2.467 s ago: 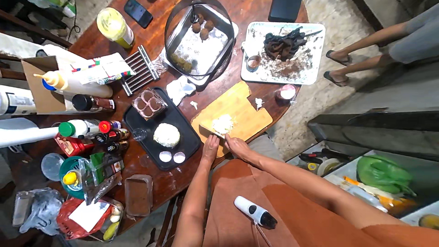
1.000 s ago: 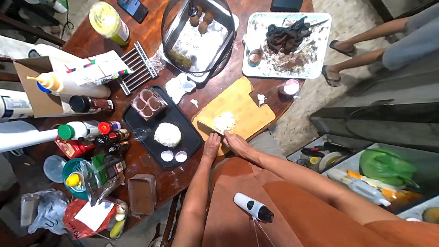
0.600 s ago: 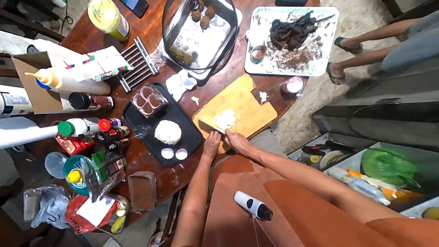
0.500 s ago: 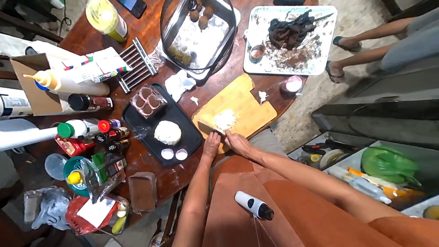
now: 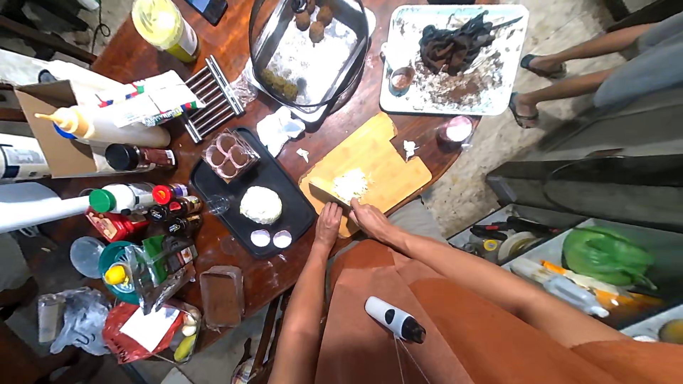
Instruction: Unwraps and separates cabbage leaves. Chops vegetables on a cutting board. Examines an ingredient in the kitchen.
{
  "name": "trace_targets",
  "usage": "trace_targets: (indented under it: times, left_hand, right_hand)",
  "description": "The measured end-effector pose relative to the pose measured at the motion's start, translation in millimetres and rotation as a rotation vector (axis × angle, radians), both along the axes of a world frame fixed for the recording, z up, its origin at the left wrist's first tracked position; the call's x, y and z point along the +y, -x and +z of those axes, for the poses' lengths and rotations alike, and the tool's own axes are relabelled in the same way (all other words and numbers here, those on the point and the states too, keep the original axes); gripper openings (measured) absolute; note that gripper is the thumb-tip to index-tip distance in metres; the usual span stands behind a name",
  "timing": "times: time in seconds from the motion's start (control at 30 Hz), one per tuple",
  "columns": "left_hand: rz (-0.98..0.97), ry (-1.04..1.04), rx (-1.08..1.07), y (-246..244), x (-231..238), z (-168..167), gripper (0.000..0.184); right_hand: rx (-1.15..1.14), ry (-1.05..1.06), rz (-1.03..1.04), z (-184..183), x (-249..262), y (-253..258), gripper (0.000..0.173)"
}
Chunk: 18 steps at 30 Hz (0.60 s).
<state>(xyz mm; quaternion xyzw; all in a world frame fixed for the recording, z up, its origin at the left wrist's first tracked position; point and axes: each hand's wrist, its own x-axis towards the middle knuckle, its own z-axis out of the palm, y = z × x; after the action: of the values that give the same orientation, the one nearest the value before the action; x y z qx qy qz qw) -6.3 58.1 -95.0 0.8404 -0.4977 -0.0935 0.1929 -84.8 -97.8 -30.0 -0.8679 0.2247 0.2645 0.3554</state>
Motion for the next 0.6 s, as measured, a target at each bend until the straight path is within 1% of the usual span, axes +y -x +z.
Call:
trace_targets:
  times: [0.17,0.27,0.4,0.5,0.6]
  left_hand:
    - [0.007,-0.019,0.012,0,0,1,0.017]
    - [0.005,-0.013,0.023,0,0,2,0.016]
    - [0.002,0.017,0.009,0,1,-2,0.016]
    - [0.005,0.014,0.006,0,1,-1,0.016]
    - [0.018,0.022,-0.001,1,1,-3,0.015]
  right_hand:
    - [0.019,-0.006,0.017,9,2,5,0.031]
    - [0.036,-0.012,0.029,6,3,5,0.032]
    - [0.009,0.002,0.017,5,2,-5,0.028]
    - [-0.006,0.001,-0.006,8,2,-4,0.028]
    - [0.03,-0.002,0.017,9,3,1,0.03]
